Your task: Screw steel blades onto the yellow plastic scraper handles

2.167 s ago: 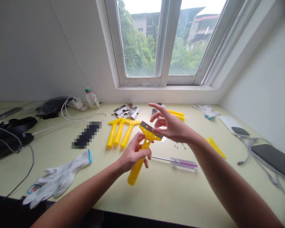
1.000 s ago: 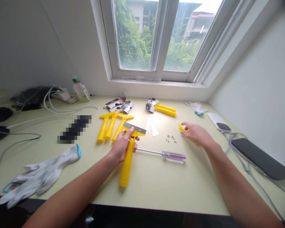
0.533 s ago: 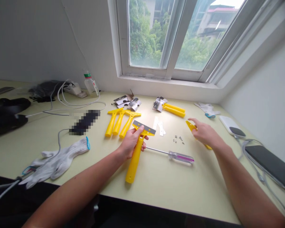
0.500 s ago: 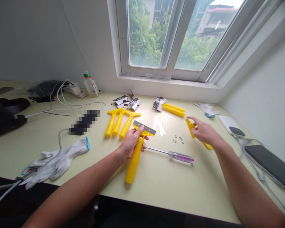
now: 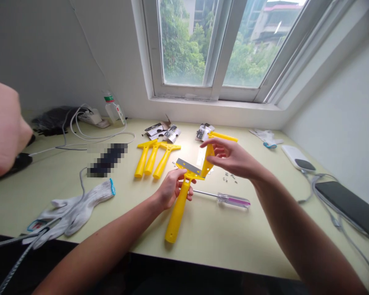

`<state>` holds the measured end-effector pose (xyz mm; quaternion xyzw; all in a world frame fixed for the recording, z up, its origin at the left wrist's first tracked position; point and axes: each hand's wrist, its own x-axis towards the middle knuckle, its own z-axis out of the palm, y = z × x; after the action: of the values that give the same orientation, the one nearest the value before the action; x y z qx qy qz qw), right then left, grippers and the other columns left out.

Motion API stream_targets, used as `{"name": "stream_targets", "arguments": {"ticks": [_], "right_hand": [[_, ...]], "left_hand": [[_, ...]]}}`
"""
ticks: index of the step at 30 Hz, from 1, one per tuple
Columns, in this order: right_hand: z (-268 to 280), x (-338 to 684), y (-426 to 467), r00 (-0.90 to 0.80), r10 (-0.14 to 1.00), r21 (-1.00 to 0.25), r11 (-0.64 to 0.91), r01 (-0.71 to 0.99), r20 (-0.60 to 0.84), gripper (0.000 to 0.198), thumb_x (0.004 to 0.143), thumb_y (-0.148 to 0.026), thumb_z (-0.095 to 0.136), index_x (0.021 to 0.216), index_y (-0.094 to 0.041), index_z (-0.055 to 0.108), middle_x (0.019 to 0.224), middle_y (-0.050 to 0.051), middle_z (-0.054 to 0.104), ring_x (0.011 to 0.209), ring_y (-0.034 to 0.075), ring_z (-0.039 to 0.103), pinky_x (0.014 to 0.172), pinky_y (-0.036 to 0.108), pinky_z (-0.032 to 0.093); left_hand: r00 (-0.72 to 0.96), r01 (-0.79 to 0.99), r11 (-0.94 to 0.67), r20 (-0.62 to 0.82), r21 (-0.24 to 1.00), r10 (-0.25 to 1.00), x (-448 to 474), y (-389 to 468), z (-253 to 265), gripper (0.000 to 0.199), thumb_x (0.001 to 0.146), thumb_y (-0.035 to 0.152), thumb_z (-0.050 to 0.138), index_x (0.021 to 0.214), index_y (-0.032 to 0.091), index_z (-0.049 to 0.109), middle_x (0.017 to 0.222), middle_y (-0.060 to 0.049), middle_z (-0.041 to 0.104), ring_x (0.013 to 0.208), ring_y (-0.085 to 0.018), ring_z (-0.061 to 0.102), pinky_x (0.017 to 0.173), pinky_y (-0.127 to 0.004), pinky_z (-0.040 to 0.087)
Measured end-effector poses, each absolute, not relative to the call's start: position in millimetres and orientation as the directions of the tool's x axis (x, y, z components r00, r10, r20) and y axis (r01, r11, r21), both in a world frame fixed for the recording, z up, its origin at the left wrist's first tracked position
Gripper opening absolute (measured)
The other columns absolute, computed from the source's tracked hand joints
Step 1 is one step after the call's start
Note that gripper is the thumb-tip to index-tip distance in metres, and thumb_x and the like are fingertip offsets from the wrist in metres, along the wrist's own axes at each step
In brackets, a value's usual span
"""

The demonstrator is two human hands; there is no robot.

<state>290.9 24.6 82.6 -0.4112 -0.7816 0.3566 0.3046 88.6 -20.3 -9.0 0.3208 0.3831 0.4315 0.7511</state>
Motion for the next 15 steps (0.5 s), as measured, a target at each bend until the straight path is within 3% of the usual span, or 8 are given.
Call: {"name": "stream_targets", "arguments": {"ticks": [2,7,10,15], "right_hand": [[76.6,287.5,27.5,-0.456,0.872,-0.823,0.387,0.416,0.18,0.022,0.08,-0.027,0.065,0.101,-0.02,0.063,0.085,0.001,0.061,0.074,0.014,0.062,0.066,0.03,0.055],[75.3,292.9,31.8,-0.444,0.887,-0.893,0.296,0.34,0.124,0.034,0.078,-0.027,0.069,0.111,-0.021,0.062,0.086,0.001,0.063,0.074,0.015,0.066,0.06,0.026,0.055],[75.0,295.0,33.1,-0.457,0.886,-0.886,0.267,0.378,0.072,0.026,0.079,-0.03,0.07,0.102,-0.018,0.071,0.087,0.005,0.07,0.079,0.018,0.07,0.065,0.028,0.057],[62.7,279.5,33.3,-0.365,0.915,-0.939,0.263,0.222,0.171,0.022,0.072,-0.032,0.076,0.085,-0.015,0.071,0.084,0.004,0.072,0.081,0.019,0.072,0.072,0.031,0.059]], "left_hand": [[0.329,-0.403,0.416,-0.294,0.815,0.897,88.8,-20.2,-9.3,0.026,0.083,0.038,0.056,0.092,0.013,0.059,0.082,-0.007,0.064,0.05,-0.014,0.058,0.047,-0.03,0.051],[0.312,-0.402,0.415,-0.304,0.816,0.9,89.8,-19.8,-8.0,0.023,0.083,0.035,0.053,0.092,0.013,0.057,0.084,-0.007,0.064,0.051,-0.014,0.059,0.048,-0.03,0.051],[0.31,-0.407,0.403,-0.291,0.82,0.905,90.5,-20.6,-7.4,0.022,0.082,0.032,0.053,0.094,0.013,0.056,0.085,-0.007,0.064,0.052,-0.015,0.06,0.049,-0.031,0.052],[0.33,-0.389,0.387,-0.265,0.836,0.906,90.8,-22.6,-8.5,0.025,0.079,0.029,0.059,0.099,0.014,0.058,0.086,-0.007,0.064,0.056,-0.015,0.061,0.053,-0.031,0.054]]}}
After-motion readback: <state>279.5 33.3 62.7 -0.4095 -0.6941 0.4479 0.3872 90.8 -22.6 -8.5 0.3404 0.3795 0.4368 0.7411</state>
